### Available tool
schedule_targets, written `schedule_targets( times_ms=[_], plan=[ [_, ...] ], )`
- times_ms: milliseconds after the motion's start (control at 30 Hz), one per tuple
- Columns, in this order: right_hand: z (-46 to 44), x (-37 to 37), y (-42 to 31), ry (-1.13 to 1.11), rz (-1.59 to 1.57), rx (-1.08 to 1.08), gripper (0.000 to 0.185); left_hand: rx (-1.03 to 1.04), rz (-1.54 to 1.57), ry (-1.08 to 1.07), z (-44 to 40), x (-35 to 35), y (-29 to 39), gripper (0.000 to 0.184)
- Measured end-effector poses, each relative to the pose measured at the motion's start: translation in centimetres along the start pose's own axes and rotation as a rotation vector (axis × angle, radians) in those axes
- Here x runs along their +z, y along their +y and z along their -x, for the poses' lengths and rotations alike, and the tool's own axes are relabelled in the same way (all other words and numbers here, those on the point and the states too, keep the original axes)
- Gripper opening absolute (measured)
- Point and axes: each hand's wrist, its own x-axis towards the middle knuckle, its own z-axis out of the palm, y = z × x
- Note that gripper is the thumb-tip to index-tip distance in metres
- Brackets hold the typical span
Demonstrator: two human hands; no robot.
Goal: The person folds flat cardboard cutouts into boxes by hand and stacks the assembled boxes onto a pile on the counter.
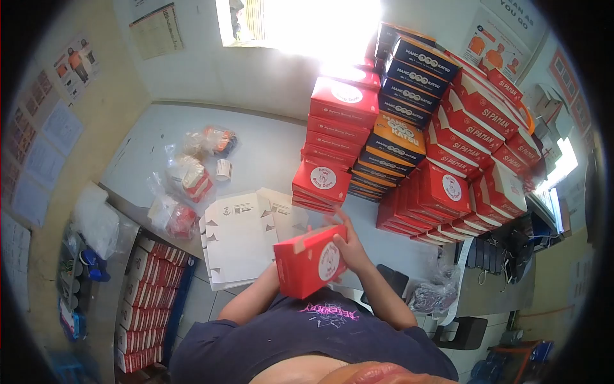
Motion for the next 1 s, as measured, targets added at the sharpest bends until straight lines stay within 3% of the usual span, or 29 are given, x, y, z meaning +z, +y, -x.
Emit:
schedule_targets(
  times_ms=[33,167,233,267,333,367,500,567,700,767,833,867,1000],
  plan=[
    [0.3,-0.2,0.6,-0.059,-0.093,0.043,0.06,-0.095,0.0,-0.056,0.2,0.2,-0.3,0.087],
    [2.9,-1.7,-0.1,-0.024,0.031,0.037,0.044,0.289,-0.164,0.297,2.4,-0.5,-0.3,0.08],
    [4.3,-2.4,-0.6,0.123,0.182,-0.027,0.04,0.474,-0.241,0.474,3.5,-0.8,-0.7,0.076],
    [5.1,-2.7,-0.5,0.124,0.184,-0.034,0.04,0.474,-0.245,0.469,3.9,-0.5,-1.0,0.076],
    [6.4,-2.8,-0.1,0.187,0.19,0.026,0.035,0.739,-0.844,0.282,5.2,1.4,-1.7,0.074],
    [6.6,-2.5,-0.1,0.186,0.188,0.031,0.035,0.674,-0.991,0.322,5.5,3.2,-2.2,0.062],
    [6.9,-0.4,-1.0,0.367,0.135,-0.05,0.025,0.626,-1.165,0.484,5.4,4.1,-3.1,0.056],
    [7.1,-0.4,-1.2,0.4,0.087,-0.08,0.023,0.753,-1.125,0.479,5.1,3.8,-3.4,0.051],
    [8.3,-2.0,-1.6,0.265,0.07,-0.05,0.018,0.722,-1.054,0.49,5.4,4.1,-3.9,0.04],
    [8.6,-2.9,-2.6,0.206,0.072,-0.037,0.015,0.841,-1.189,0.362,5.5,3.7,-3.5,0.026],
    [8.8,-3.6,-3.6,0.006,0.091,-0.062,0.009,0.831,-1.179,0.337,5.6,4.1,-3.4,0.018],
    [8.9,-3.7,-4.0,0.01,0.09,-0.061,0.009,0.824,-1.169,0.315,5.7,4.4,-3.4,0.012],
    [9.2,-4.3,-4.4,-0.043,0.069,-0.013,0.006,0.764,-1.158,0.348,5.7,5.0,-2.8,0.009]
  ],
)
